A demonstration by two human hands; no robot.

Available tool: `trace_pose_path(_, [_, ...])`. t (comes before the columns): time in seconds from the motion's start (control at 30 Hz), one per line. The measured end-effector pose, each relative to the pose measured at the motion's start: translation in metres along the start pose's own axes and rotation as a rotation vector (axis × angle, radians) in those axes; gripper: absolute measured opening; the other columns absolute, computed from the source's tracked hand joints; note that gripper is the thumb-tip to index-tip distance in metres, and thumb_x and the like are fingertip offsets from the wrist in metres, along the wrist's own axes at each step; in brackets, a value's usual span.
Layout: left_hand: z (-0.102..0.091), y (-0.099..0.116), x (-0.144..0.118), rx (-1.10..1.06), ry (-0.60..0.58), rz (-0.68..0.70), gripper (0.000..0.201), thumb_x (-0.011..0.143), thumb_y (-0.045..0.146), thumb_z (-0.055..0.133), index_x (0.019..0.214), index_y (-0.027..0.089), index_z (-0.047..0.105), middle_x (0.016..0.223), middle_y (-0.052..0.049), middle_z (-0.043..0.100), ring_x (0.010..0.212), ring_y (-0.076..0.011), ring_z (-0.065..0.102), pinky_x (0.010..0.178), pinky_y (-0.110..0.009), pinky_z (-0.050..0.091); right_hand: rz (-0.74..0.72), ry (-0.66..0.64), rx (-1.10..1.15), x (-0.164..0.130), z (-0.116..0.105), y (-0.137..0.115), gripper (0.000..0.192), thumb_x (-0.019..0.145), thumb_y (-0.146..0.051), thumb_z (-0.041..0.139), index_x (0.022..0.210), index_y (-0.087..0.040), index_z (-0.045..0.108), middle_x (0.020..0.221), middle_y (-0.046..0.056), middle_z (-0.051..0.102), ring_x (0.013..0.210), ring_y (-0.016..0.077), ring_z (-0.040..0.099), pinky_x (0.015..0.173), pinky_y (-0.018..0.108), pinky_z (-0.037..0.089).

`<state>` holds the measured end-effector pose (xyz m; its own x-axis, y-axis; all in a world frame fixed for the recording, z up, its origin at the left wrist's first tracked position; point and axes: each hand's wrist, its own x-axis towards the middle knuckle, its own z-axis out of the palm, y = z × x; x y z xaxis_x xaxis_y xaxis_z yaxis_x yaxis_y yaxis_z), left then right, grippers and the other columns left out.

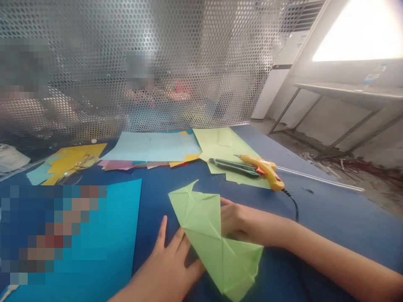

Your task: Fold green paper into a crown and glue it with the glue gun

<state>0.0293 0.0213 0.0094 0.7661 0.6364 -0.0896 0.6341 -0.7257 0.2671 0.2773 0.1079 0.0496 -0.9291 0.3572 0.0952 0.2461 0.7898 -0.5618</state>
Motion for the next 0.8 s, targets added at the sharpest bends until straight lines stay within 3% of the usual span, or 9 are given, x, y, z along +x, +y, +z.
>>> trace_pose_path(0.1, [-0.003, 0.0, -0.001, 0.006, 0.022, 0.011, 0.081, 0.092, 0.042, 0.064, 0.153, 0.048, 0.011, 0.158, -0.014, 0.035, 0.138, -0.0484, 0.044, 0.093, -0.09, 0.023, -0.023, -0.067, 0.066, 0.001, -0.005, -0.001, 0.036, 0.095, -0.008, 0.047, 0.096, -0.027, 0.077, 0.095, 0.002, 0.079, 0.114, 0.0189, 0.068, 0.125, 0.047, 0.014])
trace_pose_path(0.23, [-0.012, 0.009, -0.001, -0.008, 0.067, -0.021, 0.07, 0.097, 0.041, 0.056, 0.15, 0.054, 0.012, 0.158, -0.01, 0.037, 0.138, -0.042, 0.047, 0.098, -0.088, 0.02, -0.003, -0.105, 0.131, -0.003, -0.01, -0.004, 0.038, 0.094, -0.007, 0.046, 0.098, -0.028, 0.078, 0.103, 0.002, 0.079, 0.124, 0.0199, 0.063, 0.125, 0.048, 0.011])
trace_pose_path(0.3, [-0.017, 0.014, 0.002, -0.043, 0.087, -0.068, 0.072, 0.096, 0.031, 0.058, 0.148, 0.057, 0.016, 0.15, -0.01, 0.05, 0.136, -0.0408, 0.051, 0.097, -0.09, 0.014, 0.016, -0.105, 0.162, -0.007, -0.012, -0.007, 0.039, 0.093, -0.007, 0.047, 0.099, -0.028, 0.078, 0.104, 0.001, 0.079, 0.122, 0.0196, 0.065, 0.125, 0.048, 0.014])
trace_pose_path(0.37, [-0.021, 0.016, 0.006, -0.11, 0.063, -0.088, 0.075, 0.092, 0.028, 0.064, 0.147, 0.056, 0.022, 0.138, -0.012, 0.062, 0.13, -0.0452, 0.054, 0.092, -0.093, 0.006, 0.041, -0.09, 0.189, -0.012, -0.015, -0.01, 0.038, 0.092, -0.008, 0.048, 0.099, -0.029, 0.079, 0.101, 0.0, 0.079, 0.117, 0.0192, 0.068, 0.124, 0.048, 0.018])
trace_pose_path(0.47, [-0.018, 0.013, 0.011, -0.277, 0.006, -0.054, 0.066, 0.093, 0.036, 0.062, 0.147, 0.052, 0.028, 0.139, -0.015, 0.059, 0.133, -0.0532, 0.048, 0.085, -0.094, -0.009, 0.084, -0.04, 0.225, -0.02, -0.018, -0.011, 0.031, 0.09, -0.012, 0.052, 0.094, -0.026, 0.079, 0.094, -0.001, 0.08, 0.101, 0.0173, 0.074, 0.119, 0.043, 0.032])
trace_pose_path(0.57, [-0.004, 0.011, 0.017, -0.572, 0.166, -0.111, 0.047, 0.094, 0.035, 0.058, 0.138, 0.049, 0.051, 0.146, -0.01, 0.053, 0.142, -0.0508, 0.036, 0.098, -0.086, -0.015, 0.207, 0.129, 0.188, -0.028, -0.02, -0.003, 0.029, 0.091, -0.023, 0.049, 0.097, -0.023, 0.077, 0.072, -0.002, 0.077, 0.069, 0.0152, 0.074, 0.091, 0.034, 0.057])
trace_pose_path(0.63, [0.005, 0.015, 0.022, -0.655, 0.222, -0.168, 0.046, 0.09, 0.04, 0.062, 0.136, 0.038, 0.058, 0.148, -0.013, 0.051, 0.141, -0.0517, 0.038, 0.109, -0.083, 0.005, 0.386, 0.347, 0.058, -0.033, -0.024, 0.006, 0.033, 0.094, -0.031, 0.043, 0.101, -0.021, 0.075, 0.063, -0.001, 0.071, 0.058, 0.0165, 0.068, 0.069, 0.033, 0.057])
trace_pose_path(0.7, [0.008, 0.024, 0.03, -0.689, 0.24, -0.201, 0.055, 0.086, 0.044, 0.066, 0.139, 0.03, 0.058, 0.146, -0.016, 0.054, 0.136, -0.0509, 0.046, 0.111, -0.075, 0.027, 0.613, 0.583, -0.138, -0.041, -0.03, 0.018, 0.033, 0.096, -0.038, 0.045, 0.104, -0.019, 0.07, 0.068, 0.002, 0.068, 0.062, 0.0192, 0.064, 0.065, 0.035, 0.053])
trace_pose_path(0.8, [-0.005, 0.038, 0.04, -0.746, 0.248, -0.16, 0.053, 0.081, 0.039, 0.071, 0.133, 0.03, 0.064, 0.133, -0.013, 0.066, 0.122, -0.0444, 0.06, 0.111, -0.063, 0.039, 0.931, 0.778, -0.382, -0.06, -0.041, 0.038, 0.041, 0.093, -0.05, 0.058, 0.115, -0.016, 0.061, 0.086, 0.005, 0.065, 0.074, 0.0215, 0.061, 0.07, 0.04, 0.051])
